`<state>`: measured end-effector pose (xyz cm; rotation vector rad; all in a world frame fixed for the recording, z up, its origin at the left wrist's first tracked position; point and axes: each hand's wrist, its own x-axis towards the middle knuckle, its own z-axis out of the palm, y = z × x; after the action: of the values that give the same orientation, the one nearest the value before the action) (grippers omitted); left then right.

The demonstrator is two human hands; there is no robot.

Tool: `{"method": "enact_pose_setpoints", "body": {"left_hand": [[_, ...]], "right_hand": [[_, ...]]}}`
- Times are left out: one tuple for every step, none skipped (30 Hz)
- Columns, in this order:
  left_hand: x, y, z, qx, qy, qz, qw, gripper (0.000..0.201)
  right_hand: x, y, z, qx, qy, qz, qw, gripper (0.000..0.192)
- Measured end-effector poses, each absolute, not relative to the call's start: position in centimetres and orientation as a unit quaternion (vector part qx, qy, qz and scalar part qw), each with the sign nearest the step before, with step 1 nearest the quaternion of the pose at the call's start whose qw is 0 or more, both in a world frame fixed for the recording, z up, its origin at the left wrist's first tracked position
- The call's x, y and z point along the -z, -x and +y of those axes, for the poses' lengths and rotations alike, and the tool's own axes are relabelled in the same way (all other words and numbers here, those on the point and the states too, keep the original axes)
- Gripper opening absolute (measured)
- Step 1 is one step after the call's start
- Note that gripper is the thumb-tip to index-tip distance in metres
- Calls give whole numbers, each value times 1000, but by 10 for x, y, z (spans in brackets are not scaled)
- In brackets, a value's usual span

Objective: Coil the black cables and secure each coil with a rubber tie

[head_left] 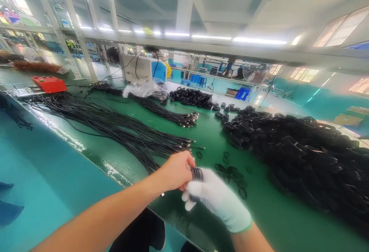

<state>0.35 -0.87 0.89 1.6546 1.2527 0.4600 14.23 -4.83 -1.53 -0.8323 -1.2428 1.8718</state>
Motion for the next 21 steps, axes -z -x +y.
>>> {"method": "enact_pose_setpoints", "body": {"left_hand": [[-10, -3, -8, -185, -695, 520, 462, 21], [-11, -3, -7, -185, -710, 521, 436, 20], [-13, -2, -7, -193, -727, 515, 411, 19], [-14, 0, -7, -207, -742, 504, 390, 19], [-16, 2, -8, -223, -757, 488, 373, 19], [-17, 3, -9, -238, -773, 470, 353, 19], [-18, 4, -11, -254, -786, 455, 332, 19], [-17, 5, -12, -269, -795, 445, 312, 18], [-16, 5, -13, -282, -798, 443, 295, 17], [-15, 5, -14, -292, -798, 444, 283, 17], [-13, 5, -14, -300, -796, 447, 277, 17], [-12, 4, -14, -304, -792, 451, 276, 16], [-11, 4, -13, -305, -788, 456, 282, 16], [-11, 3, -13, -302, -783, 459, 292, 15], [-11, 2, -12, -297, -779, 461, 305, 15], [-12, 2, -11, -291, -775, 461, 319, 14], [-13, 2, -9, -284, -772, 459, 335, 14], [-15, 2, -8, -276, -772, 452, 351, 13], [-17, 3, -6, -272, -772, 445, 363, 12], [-19, 5, -4, -273, -772, 439, 371, 12], [-21, 8, -1, -277, -770, 436, 375, 14]], "right_hand": [[17, -143, -48, -727, 327, -478, 368, 24], [19, -143, -48, -729, 327, -472, 374, 24], [20, -143, -48, -734, 323, -461, 380, 24], [22, -143, -48, -744, 316, -447, 383, 25], [23, -143, -49, -757, 307, -433, 381, 27], [23, -143, -49, -770, 298, -420, 376, 29], [24, -142, -50, -780, 291, -411, 371, 32], [25, -141, -50, -788, 284, -402, 370, 34], [25, -140, -50, -791, 278, -397, 372, 35], [26, -139, -49, -792, 274, -395, 377, 35], [25, -137, -49, -792, 270, -394, 380, 35], [25, -137, -48, -792, 268, -394, 381, 35], [24, -136, -48, -792, 268, -394, 383, 34], [24, -136, -48, -791, 270, -394, 383, 33], [23, -137, -48, -791, 272, -393, 382, 32], [23, -138, -48, -796, 273, -386, 378, 31], [23, -141, -49, -805, 271, -375, 372, 32], [24, -144, -49, -817, 266, -361, 364, 33], [25, -148, -50, -829, 259, -346, 356, 36], [27, -152, -51, -837, 251, -334, 352, 39], [28, -157, -51, -841, 245, -326, 354, 43]]}}
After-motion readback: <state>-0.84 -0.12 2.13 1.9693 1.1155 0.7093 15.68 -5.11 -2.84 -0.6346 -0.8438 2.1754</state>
